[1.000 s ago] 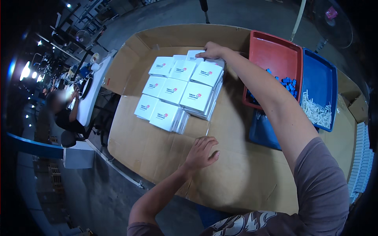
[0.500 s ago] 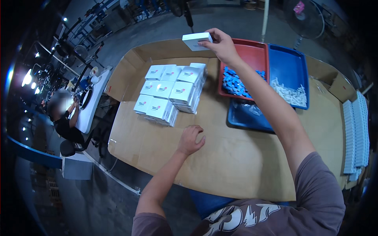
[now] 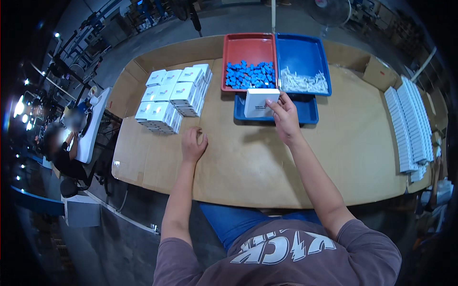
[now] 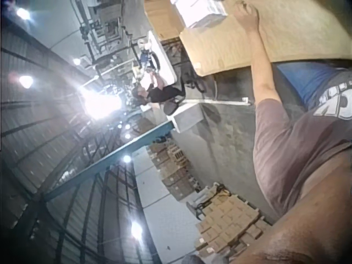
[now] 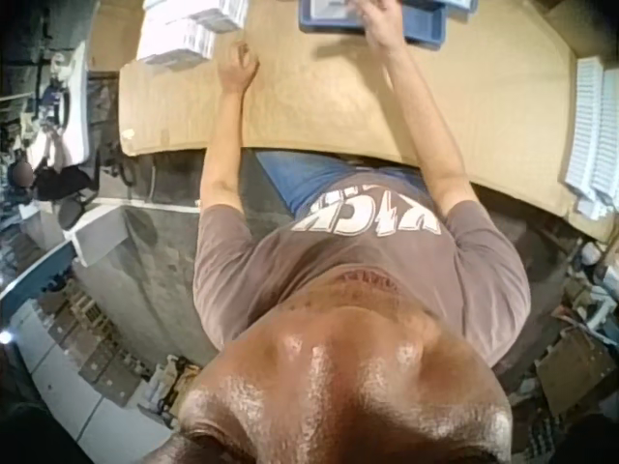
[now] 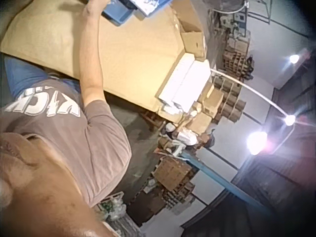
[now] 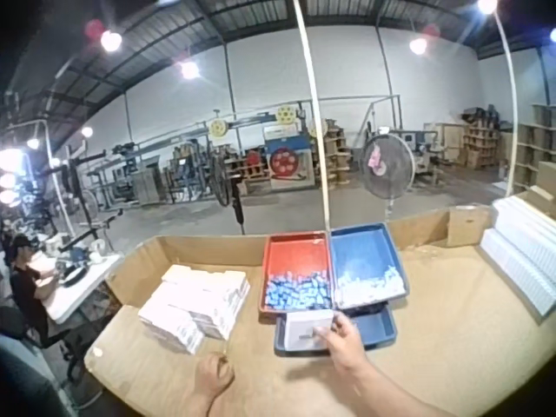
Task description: Packaging small blue and white connectors into white boxes and plastic bags.
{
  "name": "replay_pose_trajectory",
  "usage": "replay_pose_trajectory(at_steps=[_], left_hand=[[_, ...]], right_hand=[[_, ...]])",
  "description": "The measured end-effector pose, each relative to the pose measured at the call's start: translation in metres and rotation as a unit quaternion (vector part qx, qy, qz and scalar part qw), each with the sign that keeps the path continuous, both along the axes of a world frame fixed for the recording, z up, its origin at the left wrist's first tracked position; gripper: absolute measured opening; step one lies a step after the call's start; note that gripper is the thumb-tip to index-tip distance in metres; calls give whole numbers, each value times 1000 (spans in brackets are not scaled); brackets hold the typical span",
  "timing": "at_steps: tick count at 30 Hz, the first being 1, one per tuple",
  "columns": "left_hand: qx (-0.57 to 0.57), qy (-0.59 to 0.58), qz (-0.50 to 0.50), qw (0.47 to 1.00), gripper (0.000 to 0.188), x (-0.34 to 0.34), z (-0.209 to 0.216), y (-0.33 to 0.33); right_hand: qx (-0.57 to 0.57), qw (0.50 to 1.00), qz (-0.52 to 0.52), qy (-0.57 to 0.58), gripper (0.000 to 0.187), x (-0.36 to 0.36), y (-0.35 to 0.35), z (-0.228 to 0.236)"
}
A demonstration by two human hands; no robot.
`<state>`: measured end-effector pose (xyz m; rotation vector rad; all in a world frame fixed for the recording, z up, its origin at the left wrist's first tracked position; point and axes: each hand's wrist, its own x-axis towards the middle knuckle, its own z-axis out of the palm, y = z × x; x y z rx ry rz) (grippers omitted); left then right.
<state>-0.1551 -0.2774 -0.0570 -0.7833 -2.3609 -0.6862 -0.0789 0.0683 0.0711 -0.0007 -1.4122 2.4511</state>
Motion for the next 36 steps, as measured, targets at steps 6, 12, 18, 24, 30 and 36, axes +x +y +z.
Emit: replay_pose_trajectory(at_steps=[6, 12, 18, 24, 30, 36], left_hand=[[36, 43, 94, 994, 22, 30, 9, 27], [371, -621, -44, 689, 62, 150, 64, 154], [374, -797, -188, 435, 70, 222, 63, 182], [480, -754, -196, 404, 64, 278, 55, 185], [543, -697, -183, 431, 58, 290, 64, 171], [577, -657, -175, 452, 52, 305, 99, 168]], right_hand=[[-89, 994, 22, -52, 32, 70, 11, -35], [-42, 996, 39, -74, 38, 139, 16, -53], [146, 981, 81, -104, 40, 200, 12, -84], [256, 964, -33, -59, 44, 239, -18, -86], [346, 938, -12, 5, 53, 253, -36, -57], [421, 895, -18, 148, 71, 249, -37, -50]])
